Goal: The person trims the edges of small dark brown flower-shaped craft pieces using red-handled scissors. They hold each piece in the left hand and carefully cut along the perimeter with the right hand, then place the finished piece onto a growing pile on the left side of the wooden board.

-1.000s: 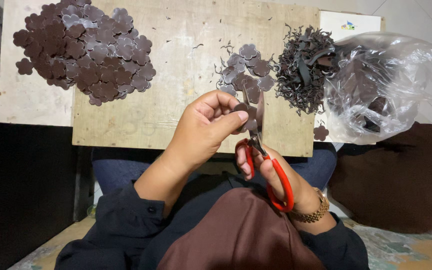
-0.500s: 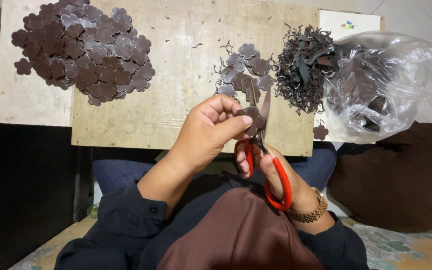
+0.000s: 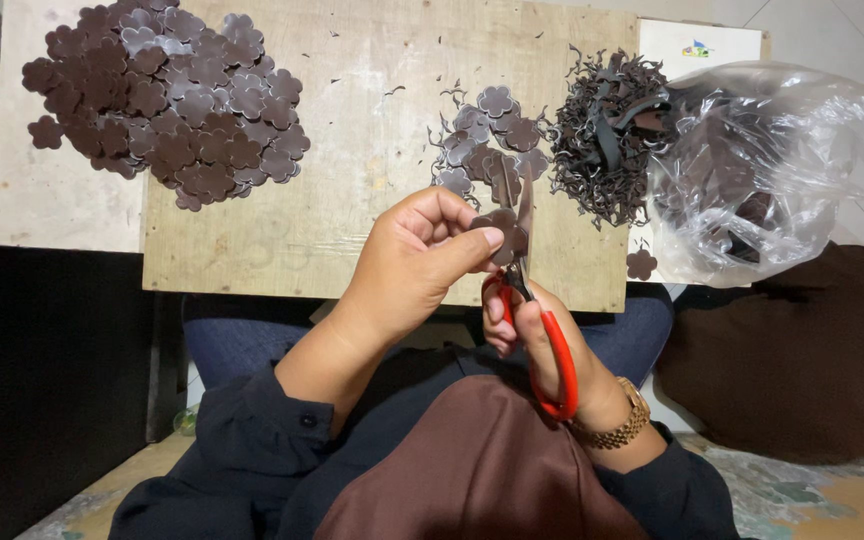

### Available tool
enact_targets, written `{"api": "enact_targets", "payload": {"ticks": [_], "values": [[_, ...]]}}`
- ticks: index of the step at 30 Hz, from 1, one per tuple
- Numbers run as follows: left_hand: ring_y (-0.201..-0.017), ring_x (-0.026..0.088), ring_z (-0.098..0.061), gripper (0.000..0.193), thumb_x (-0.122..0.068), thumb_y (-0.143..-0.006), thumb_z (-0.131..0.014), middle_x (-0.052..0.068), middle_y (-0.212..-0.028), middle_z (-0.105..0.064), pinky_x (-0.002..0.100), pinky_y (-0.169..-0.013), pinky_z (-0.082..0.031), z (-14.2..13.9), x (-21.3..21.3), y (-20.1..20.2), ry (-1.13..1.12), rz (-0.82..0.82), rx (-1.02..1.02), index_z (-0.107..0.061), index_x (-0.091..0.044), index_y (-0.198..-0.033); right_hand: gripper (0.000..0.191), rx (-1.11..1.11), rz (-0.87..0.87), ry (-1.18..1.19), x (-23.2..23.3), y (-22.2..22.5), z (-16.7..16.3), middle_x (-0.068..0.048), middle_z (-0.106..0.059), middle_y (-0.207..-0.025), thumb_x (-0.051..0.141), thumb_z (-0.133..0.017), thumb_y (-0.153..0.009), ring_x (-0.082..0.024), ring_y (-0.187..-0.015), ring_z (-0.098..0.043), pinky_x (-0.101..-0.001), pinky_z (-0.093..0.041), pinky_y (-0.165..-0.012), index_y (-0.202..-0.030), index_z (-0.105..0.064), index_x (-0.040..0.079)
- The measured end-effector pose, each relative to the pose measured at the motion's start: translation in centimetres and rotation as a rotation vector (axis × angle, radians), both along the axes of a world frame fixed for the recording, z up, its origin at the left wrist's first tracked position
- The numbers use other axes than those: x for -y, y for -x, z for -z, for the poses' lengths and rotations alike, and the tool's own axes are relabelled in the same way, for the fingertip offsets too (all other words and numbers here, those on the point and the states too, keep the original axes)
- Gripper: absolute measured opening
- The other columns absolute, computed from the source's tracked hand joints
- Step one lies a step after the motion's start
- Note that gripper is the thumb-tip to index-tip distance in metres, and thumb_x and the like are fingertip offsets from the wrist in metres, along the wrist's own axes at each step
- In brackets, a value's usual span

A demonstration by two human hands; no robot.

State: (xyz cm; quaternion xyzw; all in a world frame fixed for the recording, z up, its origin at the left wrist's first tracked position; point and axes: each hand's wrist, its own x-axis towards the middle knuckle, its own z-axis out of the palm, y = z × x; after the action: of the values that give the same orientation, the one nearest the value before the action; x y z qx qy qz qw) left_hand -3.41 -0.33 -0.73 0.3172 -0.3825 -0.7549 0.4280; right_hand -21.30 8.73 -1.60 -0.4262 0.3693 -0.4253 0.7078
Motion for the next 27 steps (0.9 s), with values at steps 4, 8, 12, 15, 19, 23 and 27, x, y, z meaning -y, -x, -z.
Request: {"api": "enact_targets", "payload": {"ticks": [4, 8, 12, 15, 19, 23, 27], "values": [[-0.080, 0.009, -0.069, 0.011, -0.004, -0.094, -0.072, 0.005, -0.090, -0.071, 0.025, -0.076, -0.060, 0.1, 0.0, 0.0, 0.003, -0.012, 0.007, -0.061, -0.002, -0.096, 0.058, -0.001, 0.006, -0.084, -0.1, 0.1, 0.3, 0.003, -0.038, -0.080, 0.066, -0.050, -0.100, -0.009, -0.070, -0.034, -0.0231, -0.031, -0.062, -0.102, -0.047, 0.008], [-0.082, 0.009, -0.067, 0.011, -0.003, -0.096, -0.072, 0.005, -0.091, -0.070, 0.025, -0.076, -0.057, 0.0, 0.1, 0.1, 0.017, -0.004, -0.012, -0.061, -0.002, -0.098, 0.059, 0.043, 0.016, -0.098, -0.1, 0.0, 0.4, 0.003, -0.039, -0.080, 0.067, -0.052, -0.099, -0.009, -0.069, -0.033, -0.0232, -0.031, -0.061, -0.101, -0.048, 0.008], [-0.085, 0.009, -0.069, 0.009, -0.003, -0.093, -0.066, 0.003, -0.092, -0.070, 0.025, -0.075, -0.058, 0.0, 0.3, -0.2, -0.008, 0.007, -0.010, -0.059, -0.006, -0.098, 0.059, -0.003, -0.011, -0.036, 0.1, 0.3, 0.2, 0.002, -0.042, -0.085, 0.066, -0.051, -0.101, -0.010, -0.076, -0.037, -0.0247, -0.036, -0.070, -0.105, -0.049, 0.007], [-0.084, 0.009, -0.068, 0.008, -0.002, -0.095, -0.065, 0.004, -0.093, -0.069, 0.025, -0.074, -0.057, 0.0, 0.4, -0.7, 0.021, -0.007, -0.006, -0.060, -0.005, -0.101, 0.062, -0.086, -0.007, 0.021, 0.1, 0.3, 0.2, 0.000, -0.047, -0.089, 0.066, -0.047, -0.103, -0.011, -0.081, -0.043, -0.0256, -0.041, -0.076, -0.109, -0.052, 0.005], [-0.082, 0.009, -0.062, 0.010, 0.000, -0.097, -0.065, 0.005, -0.095, -0.070, 0.025, -0.074, -0.054, 0.0, 0.6, -1.0, 0.074, -0.019, 0.035, -0.065, 0.000, -0.107, 0.065, -0.114, -0.036, 0.072, 0.2, 0.1, 0.5, -0.002, -0.051, -0.093, 0.066, -0.043, -0.104, -0.011, -0.085, -0.046, -0.0259, -0.043, -0.079, -0.116, -0.054, 0.003], [-0.085, 0.008, -0.067, 0.009, -0.004, -0.096, -0.065, 0.003, -0.096, -0.071, 0.025, -0.076, -0.059, -0.5, 0.7, -0.9, -0.007, -0.025, 0.071, -0.066, -0.001, -0.105, 0.065, -0.141, -0.058, 0.101, 0.1, 0.1, 0.5, -0.002, -0.052, -0.095, 0.066, -0.041, -0.105, -0.011, -0.086, -0.048, -0.0265, -0.045, -0.081, -0.116, -0.054, 0.003], [-0.083, 0.009, -0.070, 0.010, -0.007, -0.095, -0.066, 0.003, -0.092, -0.072, 0.025, -0.072, -0.058, -0.9, 0.8, -1.0, -0.042, -0.005, 0.075, -0.064, -0.003, -0.105, 0.065, -0.161, -0.047, 0.097, 0.2, 0.1, 0.2, -0.003, -0.053, -0.095, 0.064, -0.041, -0.105, -0.012, -0.087, -0.049, -0.0270, -0.046, -0.082, -0.117, -0.054, 0.002]]}}
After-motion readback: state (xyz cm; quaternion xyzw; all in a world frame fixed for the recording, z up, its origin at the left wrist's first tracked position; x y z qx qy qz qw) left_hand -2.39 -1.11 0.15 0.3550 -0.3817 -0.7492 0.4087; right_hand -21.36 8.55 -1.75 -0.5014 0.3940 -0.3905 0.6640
